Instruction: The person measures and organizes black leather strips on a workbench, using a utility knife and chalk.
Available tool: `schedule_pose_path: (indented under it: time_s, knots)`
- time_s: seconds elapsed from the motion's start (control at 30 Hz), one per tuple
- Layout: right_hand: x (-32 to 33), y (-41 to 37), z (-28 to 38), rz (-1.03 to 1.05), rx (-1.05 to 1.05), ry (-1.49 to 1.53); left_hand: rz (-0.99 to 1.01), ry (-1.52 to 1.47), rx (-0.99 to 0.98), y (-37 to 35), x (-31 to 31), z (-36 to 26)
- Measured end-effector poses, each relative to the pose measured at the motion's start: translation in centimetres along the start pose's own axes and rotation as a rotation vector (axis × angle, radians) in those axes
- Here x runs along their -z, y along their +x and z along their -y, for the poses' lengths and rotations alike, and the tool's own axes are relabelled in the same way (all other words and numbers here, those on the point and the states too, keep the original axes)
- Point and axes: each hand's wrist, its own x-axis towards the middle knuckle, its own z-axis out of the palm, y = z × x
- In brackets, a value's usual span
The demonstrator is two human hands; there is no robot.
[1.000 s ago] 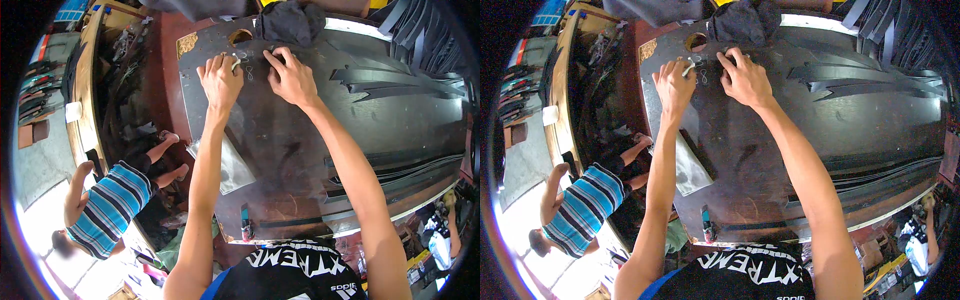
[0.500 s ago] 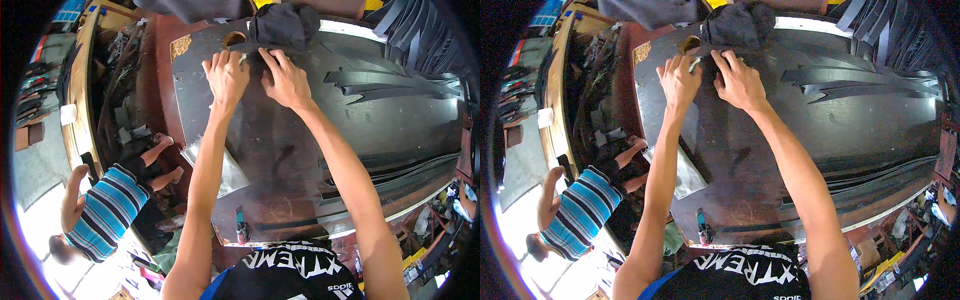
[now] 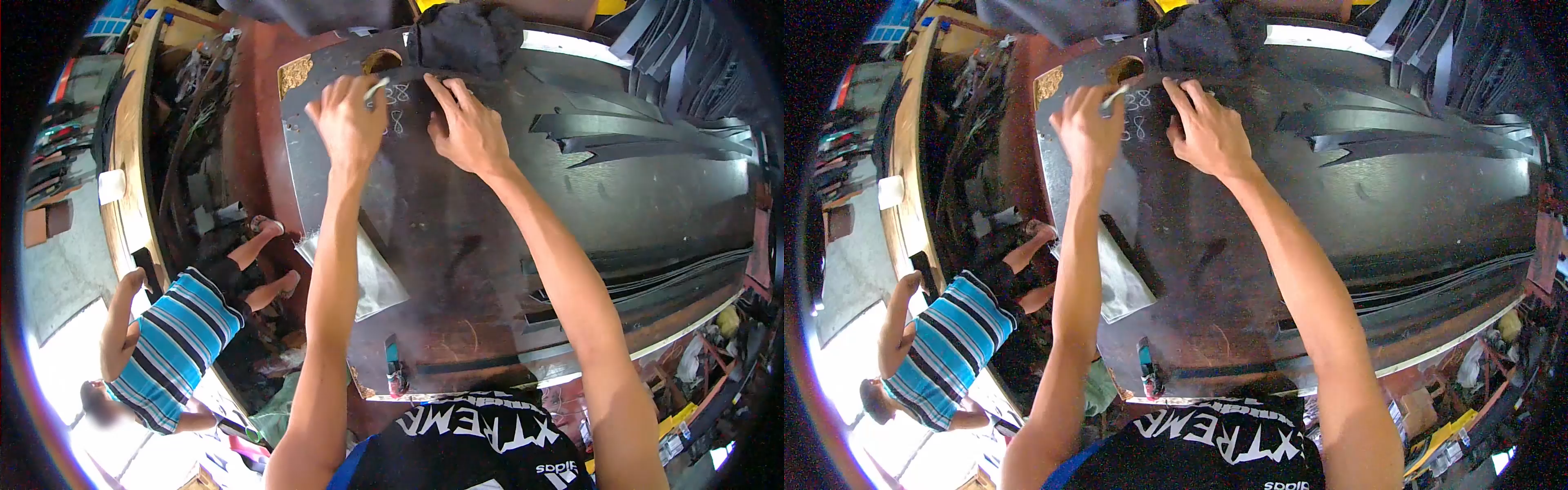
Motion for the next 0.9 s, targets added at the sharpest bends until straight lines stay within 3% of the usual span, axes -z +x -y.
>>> schedule_pose_path:
  time_s: [0.1,0.23,0.4,0.47,0.53,0.6,0.67,0.73,0.8,0.83,0.87,0.9]
  knots:
    - [-0.2,-0.1,-0.2,-0.106,0.090,-0.074,0.039,0.004,0.238,-3.9,3.3,0.1]
    - [0.1,0.0,0.1,-0.085,0.096,-0.083,0.141,0.003,0.307,-9.8,6.9,-2.8]
    - [0.2,-0.9,-0.5,-0.015,0.034,0.052,0.127,0.016,0.301,-13.1,5.8,-3.9]
    - [3.1,-2.8,0.0,0.027,-0.008,0.080,0.133,0.059,0.297,-13.8,6.6,-4.7]
    - [9.8,-6.4,1.8,0.098,-0.024,0.363,0.069,0.035,0.292,-13.7,9.3,-5.7]
    - [16.1,-11.9,1.6,-0.084,-0.046,0.115,-0.046,-0.046,0.281,-14.0,12.8,-6.4]
    - [21.5,-19.6,-1.7,-0.292,-0.192,0.167,-0.106,-0.185,0.256,-15.5,17.3,-7.0]
    - [27.4,-29.0,-4.3,-0.460,-0.565,0.031,-0.101,-0.348,0.296,-18.7,20.8,-7.3]
    - [31.5,-40.7,-8.9,-0.632,-0.793,-0.006,-0.020,-0.384,0.352,-23.6,23.8,-7.5]
    - [33.7,-45.7,-8.1,-0.605,-0.946,-0.218,0.040,-0.348,0.375,-26.1,25.0,-7.5]
    - [34.1,-53.8,-11.5,-0.700,-0.979,-0.178,0.127,-0.260,0.418,-28.8,25.9,-7.7]
    - [34.2,-58.1,-10.3,-0.758,-0.926,-0.417,0.211,-0.168,0.463,-31.1,26.5,-7.8]
